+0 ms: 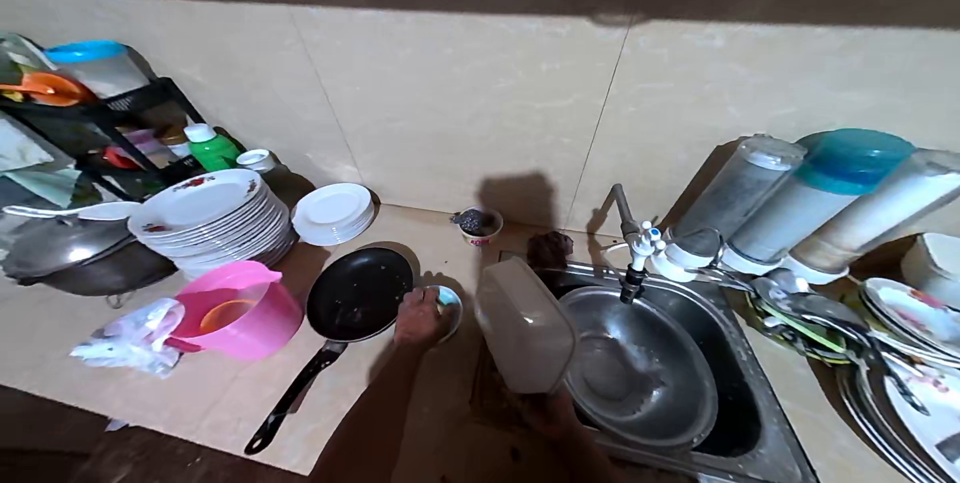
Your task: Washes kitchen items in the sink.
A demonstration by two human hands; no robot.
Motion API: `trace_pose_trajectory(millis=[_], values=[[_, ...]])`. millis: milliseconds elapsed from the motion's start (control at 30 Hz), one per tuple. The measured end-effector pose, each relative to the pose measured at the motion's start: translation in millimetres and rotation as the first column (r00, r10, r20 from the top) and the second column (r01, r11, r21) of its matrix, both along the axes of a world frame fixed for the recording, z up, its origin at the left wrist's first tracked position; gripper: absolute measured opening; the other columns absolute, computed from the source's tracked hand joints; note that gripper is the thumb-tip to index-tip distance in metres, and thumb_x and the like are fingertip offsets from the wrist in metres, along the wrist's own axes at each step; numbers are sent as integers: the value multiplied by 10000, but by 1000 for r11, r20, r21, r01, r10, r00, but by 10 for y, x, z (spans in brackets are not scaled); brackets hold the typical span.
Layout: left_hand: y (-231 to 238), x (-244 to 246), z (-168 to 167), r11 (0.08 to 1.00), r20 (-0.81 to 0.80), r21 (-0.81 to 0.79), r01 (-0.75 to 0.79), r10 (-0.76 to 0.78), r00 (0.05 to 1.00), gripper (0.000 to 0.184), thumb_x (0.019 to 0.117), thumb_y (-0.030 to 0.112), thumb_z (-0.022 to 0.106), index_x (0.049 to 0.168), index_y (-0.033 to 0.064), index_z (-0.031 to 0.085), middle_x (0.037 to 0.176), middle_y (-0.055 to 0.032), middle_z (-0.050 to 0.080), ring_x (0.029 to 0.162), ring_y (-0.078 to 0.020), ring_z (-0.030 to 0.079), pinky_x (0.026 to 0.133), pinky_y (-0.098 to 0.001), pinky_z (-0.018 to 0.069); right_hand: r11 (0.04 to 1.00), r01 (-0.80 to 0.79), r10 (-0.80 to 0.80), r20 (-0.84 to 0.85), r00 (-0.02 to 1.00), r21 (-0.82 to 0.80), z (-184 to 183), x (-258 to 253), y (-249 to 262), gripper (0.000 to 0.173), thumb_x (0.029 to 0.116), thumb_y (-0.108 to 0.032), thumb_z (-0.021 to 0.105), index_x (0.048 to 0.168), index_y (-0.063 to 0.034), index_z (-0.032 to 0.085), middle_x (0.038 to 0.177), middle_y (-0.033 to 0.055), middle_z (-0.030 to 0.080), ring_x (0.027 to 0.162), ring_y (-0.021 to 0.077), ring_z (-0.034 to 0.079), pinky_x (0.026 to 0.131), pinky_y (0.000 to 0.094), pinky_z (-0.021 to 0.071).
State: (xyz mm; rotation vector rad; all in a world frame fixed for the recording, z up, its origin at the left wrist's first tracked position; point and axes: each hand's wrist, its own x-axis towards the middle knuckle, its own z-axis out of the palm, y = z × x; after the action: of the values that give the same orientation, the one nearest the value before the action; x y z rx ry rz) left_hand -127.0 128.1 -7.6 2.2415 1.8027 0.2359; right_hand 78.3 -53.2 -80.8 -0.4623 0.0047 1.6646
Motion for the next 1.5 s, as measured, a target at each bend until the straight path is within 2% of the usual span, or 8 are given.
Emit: trace_pose_trajectory(millis=[333, 533, 667, 833, 967, 1067, 1200, 1500], values=[[-196, -204, -85, 967, 38, 26, 253, -254, 967, 427, 1052, 295, 514, 1446, 151, 594, 1576, -184, 446, 1486, -415, 357, 1199, -605, 270, 979, 180, -167, 878, 449, 94, 15, 198, -384, 605, 965, -82, 469, 1532, 72, 324, 1477, 230, 486, 1263, 132, 565, 1038, 279, 484], [-67, -47, 90, 993, 303, -33, -113, 117, 946, 509, 1014, 292, 626, 1412, -11, 536, 1430, -301, 521, 1324, -436, 538, 1114, -545, 447, 908, -83, -388, 900, 200, 410, -268, 260, -461, 886, 977, -511, 549, 1529, 132, 290, 1559, 251, 413, 1404, 113, 468, 1156, 261, 398], [-238, 84, -9, 994, 64, 12, 109, -109, 992, 555, 1077, 394, 443, 1545, 94, 447, 1587, -222, 409, 1468, -395, 398, 1208, -553, 315, 854, -219, -477, 878, 33, 472, -357, 309, -453, 1106, 923, -748, 478, 1531, 151, 270, 1576, 300, 363, 1466, 186, 411, 1212, 330, 342], [-270, 24, -57, 982, 70, -19, 188, -186, 980, 432, 1079, 332, 465, 1357, 44, 627, 1447, -221, 554, 1420, -403, 442, 1204, -540, 306, 842, -236, -461, 874, 156, 486, -443, 326, -408, 1101, 924, -720, 525, 1555, 124, 206, 1572, 267, 378, 1390, 136, 491, 1119, 279, 455], [-259, 80, -7, 985, 417, 26, -169, 143, 898, 511, 959, 276, 700, 1298, -90, 588, 1333, -320, 581, 1269, -429, 574, 1103, -528, 456, 940, -198, -231, 945, 232, 278, -221, 296, -345, 929, 1008, -545, 452, 1593, 83, 99, 1612, 271, 304, 1422, 169, 457, 1138, 287, 425], [-247, 112, -94, 991, 286, 36, -126, 111, 952, 521, 1031, 384, 569, 1373, -8, 598, 1461, -273, 528, 1382, -409, 502, 1167, -528, 392, 967, -234, -23, 954, 300, 97, 1, 300, -276, 801, 1024, -330, 438, 1624, 8, 30, 1679, 239, 148, 1534, 235, 271, 1226, 356, 298], [-268, -74, -106, 984, 277, 26, 177, -177, 944, 390, 1011, 188, 602, 1338, -24, 638, 1432, -259, 570, 1384, -387, 508, 1191, -504, 368, 968, -247, 82, 898, 432, 31, 46, 332, -210, 835, 982, -307, 560, 1632, -57, 99, 1647, 184, 273, 1448, 192, 414, 1140, 361, 433], [-392, 102, -46, 999, 198, 45, -13, 3, 980, 340, 1009, 80, 553, 1325, 3, 652, 1417, -247, 581, 1311, -389, 575, 1120, -513, 450, 970, -240, 110, 814, 570, 37, 28, 389, -211, 836, 979, -242, 577, 1644, -129, 85, 1633, 147, 316, 1391, 187, 482, 1084, 378, 488]])
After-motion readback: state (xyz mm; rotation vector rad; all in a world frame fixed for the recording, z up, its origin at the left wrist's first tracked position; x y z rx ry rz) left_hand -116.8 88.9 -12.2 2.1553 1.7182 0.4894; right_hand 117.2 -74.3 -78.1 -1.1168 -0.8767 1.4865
